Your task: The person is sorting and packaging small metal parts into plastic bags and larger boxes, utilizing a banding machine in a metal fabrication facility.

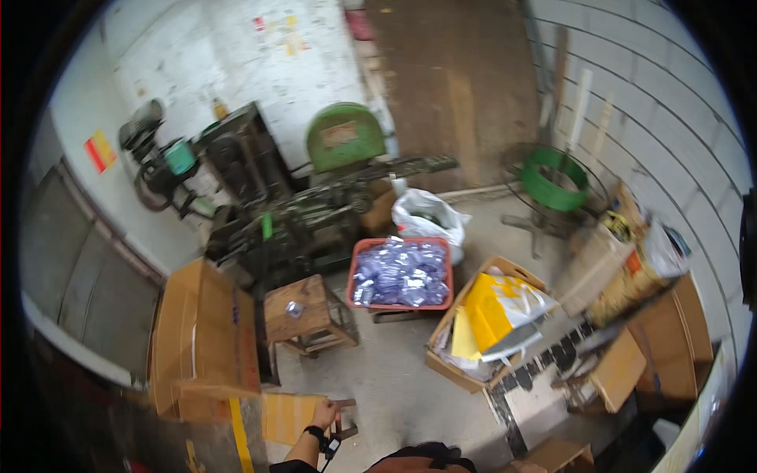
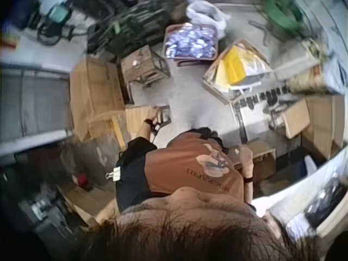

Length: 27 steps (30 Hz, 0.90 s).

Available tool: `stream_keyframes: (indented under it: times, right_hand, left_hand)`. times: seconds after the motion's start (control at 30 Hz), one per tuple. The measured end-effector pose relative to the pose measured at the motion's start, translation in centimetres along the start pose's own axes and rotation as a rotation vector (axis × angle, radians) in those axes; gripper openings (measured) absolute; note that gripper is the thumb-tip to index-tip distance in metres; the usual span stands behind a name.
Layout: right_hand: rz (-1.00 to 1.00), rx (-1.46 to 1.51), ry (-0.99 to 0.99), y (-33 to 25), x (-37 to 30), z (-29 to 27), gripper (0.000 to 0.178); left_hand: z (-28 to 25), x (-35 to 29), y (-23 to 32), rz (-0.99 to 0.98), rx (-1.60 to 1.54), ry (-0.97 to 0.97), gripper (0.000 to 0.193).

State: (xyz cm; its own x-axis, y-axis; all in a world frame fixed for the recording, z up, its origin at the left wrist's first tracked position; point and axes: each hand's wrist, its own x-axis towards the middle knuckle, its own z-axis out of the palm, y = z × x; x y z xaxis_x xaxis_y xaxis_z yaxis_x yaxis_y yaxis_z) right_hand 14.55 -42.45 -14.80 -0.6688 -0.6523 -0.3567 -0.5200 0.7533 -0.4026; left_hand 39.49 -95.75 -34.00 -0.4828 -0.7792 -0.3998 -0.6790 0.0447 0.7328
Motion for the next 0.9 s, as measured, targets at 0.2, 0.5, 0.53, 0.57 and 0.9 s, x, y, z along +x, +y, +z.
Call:
stream_keyframes:
  times: [0.2,0.5,0.53,0.57,0.9]
  right_hand:
    - [-0.152,-0.093,-0.178,-4.1,10.5,-2.8,0.030]
    - [-0.399,-0.063,-0.210,-8.7,22.8,2.6,0.030]
    - [-0.366,0.020,-0.176,-10.6,24.0,2.3,0.028]
    - [-0.349,0.106,-0.141,-12.8,25.2,2.3,0.026]
    - [-0.155,0.383,0.007,-30.8,48.2,12.6,0.011]
  left_hand:
    - [-2.4,-16.0,-15.9,-0.202,0.442,-0.251,0.034]
    - [-2.2,-18.0,-10.6,-0.486,0.002,-0.389,0.023]
    - [-3.2,-16.3,-7.4,-0.396,0.148,-0.354,0.024]
    - [-4.2,-15.0,-7.7,-0.289,0.248,-0.221,0.028]
    - [-13.8,20.0,-4.9,-0.144,0.434,-0.341,0.031]
